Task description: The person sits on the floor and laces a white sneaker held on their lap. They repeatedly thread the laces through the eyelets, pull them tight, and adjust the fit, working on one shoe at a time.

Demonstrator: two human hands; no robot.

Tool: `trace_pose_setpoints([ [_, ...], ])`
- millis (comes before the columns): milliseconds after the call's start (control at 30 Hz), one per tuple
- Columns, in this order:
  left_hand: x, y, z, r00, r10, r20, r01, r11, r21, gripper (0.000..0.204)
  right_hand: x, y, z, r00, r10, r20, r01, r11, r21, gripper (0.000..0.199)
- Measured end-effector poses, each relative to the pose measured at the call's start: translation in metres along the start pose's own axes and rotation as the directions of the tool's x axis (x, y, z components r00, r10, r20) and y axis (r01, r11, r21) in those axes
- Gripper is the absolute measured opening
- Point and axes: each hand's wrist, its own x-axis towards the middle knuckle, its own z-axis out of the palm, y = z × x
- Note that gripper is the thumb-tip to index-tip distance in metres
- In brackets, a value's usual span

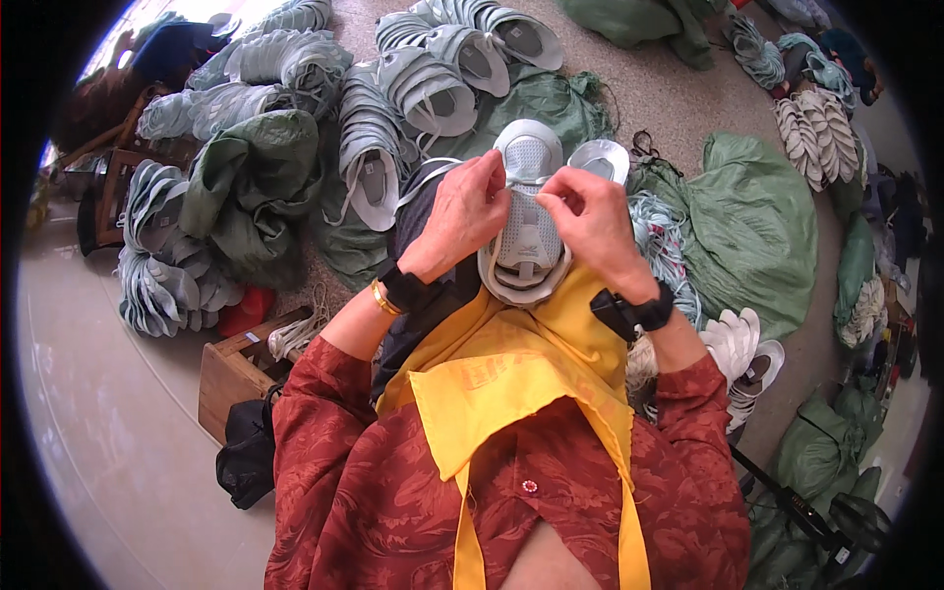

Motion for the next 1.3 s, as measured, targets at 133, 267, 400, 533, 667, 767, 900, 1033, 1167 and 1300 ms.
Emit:
trace_pose_setpoints([
  [133,0.000,0.001,0.002,1.000,-0.009,0.006,0.009,1.000,-0.006,0.013,0.001,-0.034,-0.041,0.982,0.095,0.161,-0.151,0.911,0.384,0.011],
  [267,0.001,0.003,-0.001,0.998,-0.049,0.029,0.049,0.999,-0.007,0.016,0.016,-0.119,-0.098,0.993,-0.043,0.111,-0.015,0.880,0.474,0.008],
  [400,0.011,0.039,-0.024,0.998,0.064,0.002,-0.064,0.993,-0.103,0.027,0.024,-0.127,-0.105,0.994,-0.110,0.015,0.098,0.937,0.334,0.007],
  [533,0.018,0.079,-0.045,0.993,0.093,0.074,-0.046,0.876,-0.480,0.018,0.021,-0.121,-0.103,0.995,-0.096,0.036,0.079,0.939,0.334,0.008],
  [667,0.019,0.108,-0.061,0.979,0.201,0.013,-0.141,0.731,-0.668,0.013,0.022,-0.122,-0.104,0.997,-0.069,0.036,0.053,0.940,0.338,0.008],
  [767,0.020,0.113,-0.068,0.977,0.212,0.022,-0.144,0.733,-0.665,0.011,0.023,-0.121,-0.104,0.997,-0.067,0.049,0.045,0.936,0.350,0.008],
  [900,0.019,0.112,-0.067,0.982,0.183,0.045,-0.102,0.715,-0.692,0.009,0.025,-0.112,-0.100,0.987,-0.154,0.048,0.123,0.912,0.392,0.008],
  [1033,0.020,0.113,-0.066,0.986,0.159,0.053,-0.074,0.696,-0.714,0.007,0.027,-0.115,-0.093,0.995,-0.102,-0.006,0.089,0.842,0.532,0.012],
  [1167,0.027,0.112,-0.060,0.986,0.165,0.009,-0.101,0.647,-0.756,0.007,0.031,-0.106,-0.095,0.997,-0.072,0.013,0.049,0.791,0.609,0.012],
  [1300,0.030,0.108,-0.052,0.989,0.146,0.036,-0.049,0.538,-0.842,0.011,0.036,-0.110,-0.094,1.000,-0.003,0.003,0.001,0.835,0.550,0.014],
])
